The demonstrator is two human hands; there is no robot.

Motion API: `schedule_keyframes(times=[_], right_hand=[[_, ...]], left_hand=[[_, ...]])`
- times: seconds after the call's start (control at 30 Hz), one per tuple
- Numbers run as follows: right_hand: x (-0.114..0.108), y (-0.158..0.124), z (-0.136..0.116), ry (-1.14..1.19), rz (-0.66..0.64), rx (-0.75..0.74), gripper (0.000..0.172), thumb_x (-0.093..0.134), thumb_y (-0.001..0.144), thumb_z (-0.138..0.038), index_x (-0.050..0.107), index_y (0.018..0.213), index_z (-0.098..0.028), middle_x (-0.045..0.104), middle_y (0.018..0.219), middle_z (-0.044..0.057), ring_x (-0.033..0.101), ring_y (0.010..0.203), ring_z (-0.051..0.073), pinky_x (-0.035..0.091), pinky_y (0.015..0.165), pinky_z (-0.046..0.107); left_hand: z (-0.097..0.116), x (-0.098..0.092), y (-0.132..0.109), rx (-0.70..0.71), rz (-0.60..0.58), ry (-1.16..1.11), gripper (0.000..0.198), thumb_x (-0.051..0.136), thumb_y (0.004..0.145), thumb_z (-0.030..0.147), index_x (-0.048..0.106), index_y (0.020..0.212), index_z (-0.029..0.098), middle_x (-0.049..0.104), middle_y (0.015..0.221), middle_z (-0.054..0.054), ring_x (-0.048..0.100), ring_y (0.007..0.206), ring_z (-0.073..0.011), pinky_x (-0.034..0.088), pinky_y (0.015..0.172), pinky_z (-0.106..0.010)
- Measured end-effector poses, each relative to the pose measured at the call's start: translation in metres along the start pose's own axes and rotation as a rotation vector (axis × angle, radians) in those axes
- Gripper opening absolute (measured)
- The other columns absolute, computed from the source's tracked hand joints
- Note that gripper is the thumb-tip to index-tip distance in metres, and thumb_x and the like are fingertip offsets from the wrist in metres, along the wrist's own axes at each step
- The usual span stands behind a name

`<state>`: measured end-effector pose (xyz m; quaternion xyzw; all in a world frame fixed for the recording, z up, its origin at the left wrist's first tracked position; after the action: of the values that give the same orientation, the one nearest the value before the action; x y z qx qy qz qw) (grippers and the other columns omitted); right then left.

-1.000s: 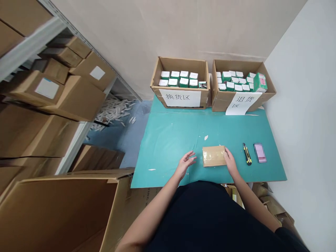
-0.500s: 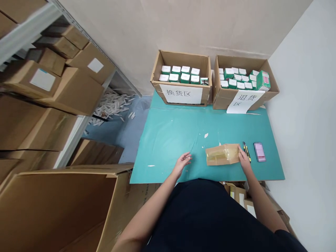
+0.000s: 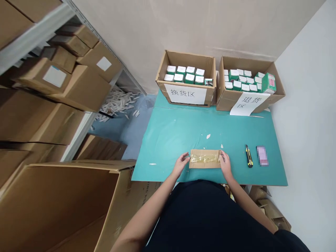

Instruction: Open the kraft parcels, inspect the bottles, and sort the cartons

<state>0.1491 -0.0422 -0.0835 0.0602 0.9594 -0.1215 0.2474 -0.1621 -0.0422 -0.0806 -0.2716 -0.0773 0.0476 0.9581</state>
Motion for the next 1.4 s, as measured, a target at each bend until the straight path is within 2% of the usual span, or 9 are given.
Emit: schedule_keyframes(times=[0.17,0.37,0.5,0.63,0.77,0.9,1.07,1.27,1.4], right_hand=[[-0.011,-0.009,-0.003,-0.187,-0.048,-0.124,0.054,0.049,0.095,-0.041,0.056,0.146,-0.028,0.060,0.135,0.011,0.055,0.126,0.030,0.044,0.112,0.049],[-0.047,0.008,0.044,-0.164,0.016,-0.019,0.057,0.044,0.093,-0.043,0.059,0.145,-0.024,0.064,0.121,0.012,0.060,0.116,0.029,0.042,0.112,0.051],[-0.063,0.023,0.067,-0.053,-0.029,0.082,0.063,0.046,0.090,-0.053,0.061,0.142,-0.021,0.066,0.133,0.014,0.057,0.127,0.033,0.040,0.113,0.056],[-0.032,0.036,0.046,-0.037,-0.155,0.062,0.062,0.050,0.088,-0.050,0.062,0.140,-0.018,0.061,0.141,0.015,0.054,0.134,0.033,0.039,0.116,0.053],[-0.002,0.033,0.003,-0.128,-0.040,0.009,0.062,0.054,0.088,-0.043,0.057,0.145,-0.020,0.059,0.138,0.016,0.054,0.130,0.033,0.041,0.114,0.055],[-0.014,0.005,-0.044,-0.048,0.021,-0.123,0.053,0.047,0.097,-0.044,0.057,0.145,-0.025,0.062,0.130,0.014,0.061,0.118,0.030,0.051,0.104,0.049],[-0.041,-0.028,-0.089,-0.199,-0.027,-0.335,0.043,0.046,0.100,-0.043,0.065,0.137,-0.029,0.062,0.134,0.010,0.054,0.129,0.031,0.041,0.116,0.051],[-0.051,-0.022,-0.081,-0.384,-0.007,-0.319,0.050,0.048,0.099,-0.049,0.062,0.140,-0.024,0.059,0.138,0.015,0.048,0.134,0.037,0.035,0.117,0.059],[-0.091,0.002,-0.041,-0.328,0.123,-0.187,0.060,0.045,0.098,-0.059,0.058,0.143,-0.022,0.055,0.143,0.017,0.048,0.135,0.037,0.036,0.117,0.060]], left_hand=[[0.002,-0.002,-0.001,-0.036,0.000,0.010,0.060,0.084,0.071,0.049,0.070,0.121,0.018,0.068,0.132,-0.016,0.062,0.124,-0.0332,0.050,0.106,-0.051],[0.002,0.005,-0.001,-0.068,-0.037,0.013,0.065,0.084,0.071,0.051,0.067,0.126,0.020,0.067,0.135,-0.015,0.063,0.122,-0.0321,0.053,0.099,-0.046],[0.004,0.014,-0.006,-0.119,-0.133,-0.005,0.069,0.086,0.069,0.051,0.066,0.129,0.023,0.068,0.134,-0.015,0.063,0.122,-0.0323,0.053,0.097,-0.046],[0.012,0.025,-0.014,-0.066,-0.226,-0.042,0.069,0.085,0.068,0.056,0.069,0.125,0.020,0.071,0.127,-0.013,0.066,0.115,-0.0317,0.052,0.100,-0.046],[0.022,0.017,-0.015,0.037,-0.084,-0.049,0.069,0.083,0.071,0.057,0.068,0.126,0.019,0.070,0.125,-0.011,0.067,0.110,-0.0282,0.053,0.099,-0.043],[0.024,0.019,-0.013,0.057,-0.124,-0.053,0.072,0.084,0.071,0.051,0.063,0.133,0.020,0.070,0.117,-0.010,0.069,0.098,-0.0220,0.055,0.095,-0.041],[0.022,0.044,-0.012,0.068,-0.240,-0.032,0.067,0.084,0.072,0.047,0.065,0.131,0.022,0.072,0.118,-0.010,0.069,0.098,-0.0215,0.055,0.096,-0.041],[0.021,0.038,-0.005,0.032,-0.212,-0.013,0.063,0.082,0.074,0.048,0.067,0.128,0.020,0.072,0.118,-0.013,0.071,0.100,-0.0250,0.057,0.090,-0.042],[0.013,0.021,-0.002,-0.021,-0.157,-0.018,0.065,0.081,0.074,0.052,0.066,0.129,0.020,0.072,0.120,-0.013,0.070,0.105,-0.0270,0.056,0.090,-0.043]])
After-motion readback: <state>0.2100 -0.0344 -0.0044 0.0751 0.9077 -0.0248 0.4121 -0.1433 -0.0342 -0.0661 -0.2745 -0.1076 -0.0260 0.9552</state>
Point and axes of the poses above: each hand's wrist, its own y-axis towards the middle knuckle, its own x-axis out of the palm, z = x × y, the point moved 1 cm from there along y, towards the middle knuckle
